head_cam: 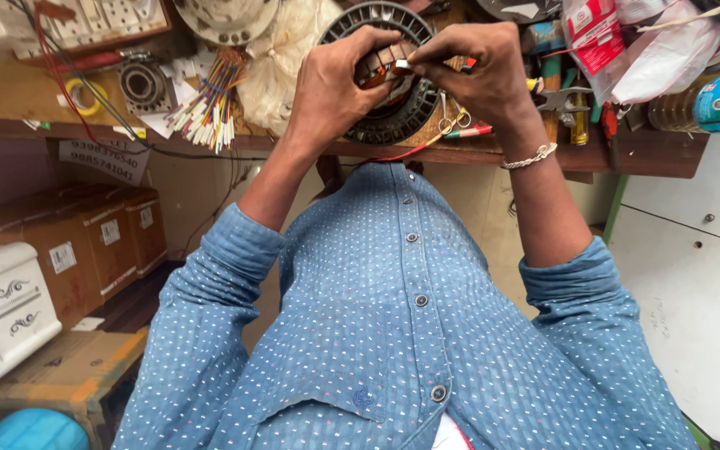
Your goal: The person works on a motor stator, repeatedly cutting small white insulating pieces with scissors and inserting them into the copper windings. They use a screwdriver to adjust the windings and continue the process throughout the clip.
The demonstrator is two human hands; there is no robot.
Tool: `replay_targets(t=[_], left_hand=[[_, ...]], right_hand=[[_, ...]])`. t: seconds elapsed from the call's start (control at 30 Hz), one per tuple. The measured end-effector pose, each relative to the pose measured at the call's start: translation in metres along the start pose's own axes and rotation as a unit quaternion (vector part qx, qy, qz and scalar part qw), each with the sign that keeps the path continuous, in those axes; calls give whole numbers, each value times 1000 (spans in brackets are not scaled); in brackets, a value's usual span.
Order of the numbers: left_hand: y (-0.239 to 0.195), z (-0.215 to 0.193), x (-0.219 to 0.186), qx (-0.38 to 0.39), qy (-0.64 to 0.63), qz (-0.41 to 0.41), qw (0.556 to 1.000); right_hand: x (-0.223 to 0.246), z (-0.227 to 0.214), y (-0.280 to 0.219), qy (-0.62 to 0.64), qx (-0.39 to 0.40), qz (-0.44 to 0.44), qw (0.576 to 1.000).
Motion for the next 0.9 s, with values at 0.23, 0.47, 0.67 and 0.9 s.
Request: replay_targets(t=[0.23,0.47,0.67,0.9], left_hand=[[1,1,0,-17,-8,10,1000],[2,-2,-4,-24,6,28,999],[2,-4,-6,-33,-2,37,999],[3,-3,-5,-39,20,32,998]], right_hand=[[5,2,5,-16,21,-15,1000],[39,11,11,-152,57,-54,985],[51,22,12,-226,70,-60,970],[60,32,10,-239,2,-63,969]])
Point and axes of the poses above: each hand's wrist, its own y-axis towards the middle knuckle, its own z-axis out of the palm, x = y × z, the point moved 7 cm from there along y, towards the middle knuckle, and after that the axes turned 13 degrees about y, right-handed, at the moved point
